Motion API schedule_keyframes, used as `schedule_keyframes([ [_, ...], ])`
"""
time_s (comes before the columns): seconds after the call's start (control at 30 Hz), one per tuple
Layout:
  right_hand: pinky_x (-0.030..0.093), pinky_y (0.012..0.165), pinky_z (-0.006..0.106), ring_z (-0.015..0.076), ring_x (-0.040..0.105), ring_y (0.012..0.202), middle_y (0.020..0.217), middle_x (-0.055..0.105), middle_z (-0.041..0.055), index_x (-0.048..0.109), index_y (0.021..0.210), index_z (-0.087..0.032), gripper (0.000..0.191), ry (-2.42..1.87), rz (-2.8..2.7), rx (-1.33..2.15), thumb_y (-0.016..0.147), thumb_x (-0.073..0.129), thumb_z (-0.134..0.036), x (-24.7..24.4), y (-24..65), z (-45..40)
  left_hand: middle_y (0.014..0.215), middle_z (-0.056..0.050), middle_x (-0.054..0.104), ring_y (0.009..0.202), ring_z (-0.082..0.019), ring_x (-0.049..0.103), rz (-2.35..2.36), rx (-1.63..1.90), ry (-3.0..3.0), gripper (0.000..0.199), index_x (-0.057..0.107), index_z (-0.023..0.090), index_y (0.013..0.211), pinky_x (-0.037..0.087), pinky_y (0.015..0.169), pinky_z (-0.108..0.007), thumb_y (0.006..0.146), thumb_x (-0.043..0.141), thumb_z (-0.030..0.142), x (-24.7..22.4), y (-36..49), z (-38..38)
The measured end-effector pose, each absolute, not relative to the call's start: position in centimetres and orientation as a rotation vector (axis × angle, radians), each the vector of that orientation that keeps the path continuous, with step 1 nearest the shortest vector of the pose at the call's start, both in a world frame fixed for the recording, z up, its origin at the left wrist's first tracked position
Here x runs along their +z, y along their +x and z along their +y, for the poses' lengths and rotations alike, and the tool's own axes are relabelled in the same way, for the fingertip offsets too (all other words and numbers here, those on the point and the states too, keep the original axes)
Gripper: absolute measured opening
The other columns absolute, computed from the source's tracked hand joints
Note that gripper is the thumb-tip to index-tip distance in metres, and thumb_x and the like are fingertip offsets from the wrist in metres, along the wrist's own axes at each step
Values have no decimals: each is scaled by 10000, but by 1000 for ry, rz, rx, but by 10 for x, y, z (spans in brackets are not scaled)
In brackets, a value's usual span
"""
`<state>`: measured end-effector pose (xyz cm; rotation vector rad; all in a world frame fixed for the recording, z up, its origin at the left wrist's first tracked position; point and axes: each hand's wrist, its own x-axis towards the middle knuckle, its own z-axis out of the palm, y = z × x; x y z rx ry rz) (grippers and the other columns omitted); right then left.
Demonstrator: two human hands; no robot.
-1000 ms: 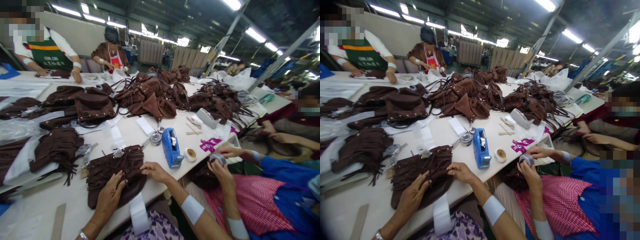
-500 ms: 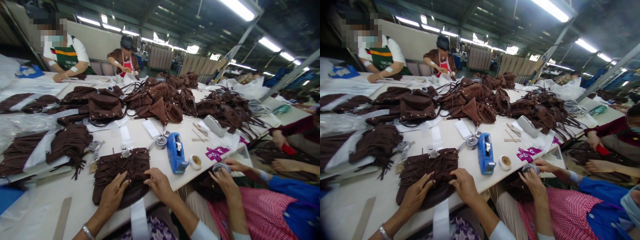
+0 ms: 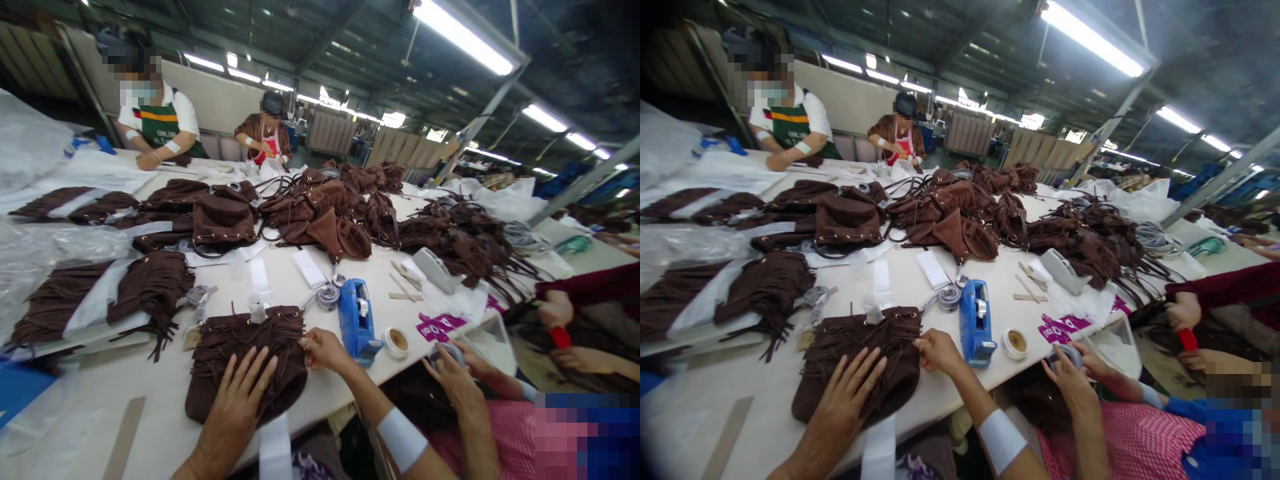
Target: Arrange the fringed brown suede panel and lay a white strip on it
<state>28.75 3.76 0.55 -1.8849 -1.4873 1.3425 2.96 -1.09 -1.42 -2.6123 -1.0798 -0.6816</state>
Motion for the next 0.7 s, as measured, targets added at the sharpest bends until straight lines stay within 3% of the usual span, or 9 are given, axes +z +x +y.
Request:
schedule_keyframes([
  [0.17, 361, 532, 212, 107, 510, 522, 540, 551, -46, 578, 741, -181, 281, -2010, -1527, 1185, 837, 671, -428, -1, 273, 47, 1252, -125, 661, 1167, -249, 601, -1017, -707, -2605, 573, 384, 134, 1483, 388, 1093, -450, 912, 396, 84, -7, 33, -13],
  [0.27, 335, 561, 225, 120, 519, 576, 566, 567, -36, 606, 695, -179, 253, -2061, -1588, 1107, 836, 674, -378, 2, 272, 51, 1201, -112, 695, 1085, -223, 645, -837, -721, -2666, 537, 397, 113, 1474, 440, 1030, -398, 942, 322, 107, -8, 32, -10],
  [0.47, 362, 640, 252, 173, 604, 772, 824, 697, 26, 660, 791, -195, 192, -2199, -1646, 906, 878, 613, -360, 7, 278, 53, 1249, -72, 698, 1160, -176, 639, -696, -875, -2715, 625, 324, 135, 1512, 449, 1068, -315, 898, 357, 21, -10, 21, -4],
  [0.57, 401, 700, 277, 207, 636, 864, 909, 719, 62, 664, 864, -202, 180, -2259, -1673, 753, 907, 571, -350, 7, 274, 49, 1220, -67, 713, 1144, -168, 651, -671, -922, -2774, 618, 396, 136, 1470, 502, 1021, -307, 870, 408, -12, -15, 16, 2],
  [0.7, 460, 755, 304, 221, 666, 883, 940, 722, 90, 646, 963, -196, 141, -2260, -1730, 565, 929, 545, -288, 15, 266, 38, 1156, -80, 736, 1059, -171, 693, -736, -956, -2788, 462, 559, 124, 1308, 564, 945, -303, 873, 458, 4, -17, 18, 7],
])
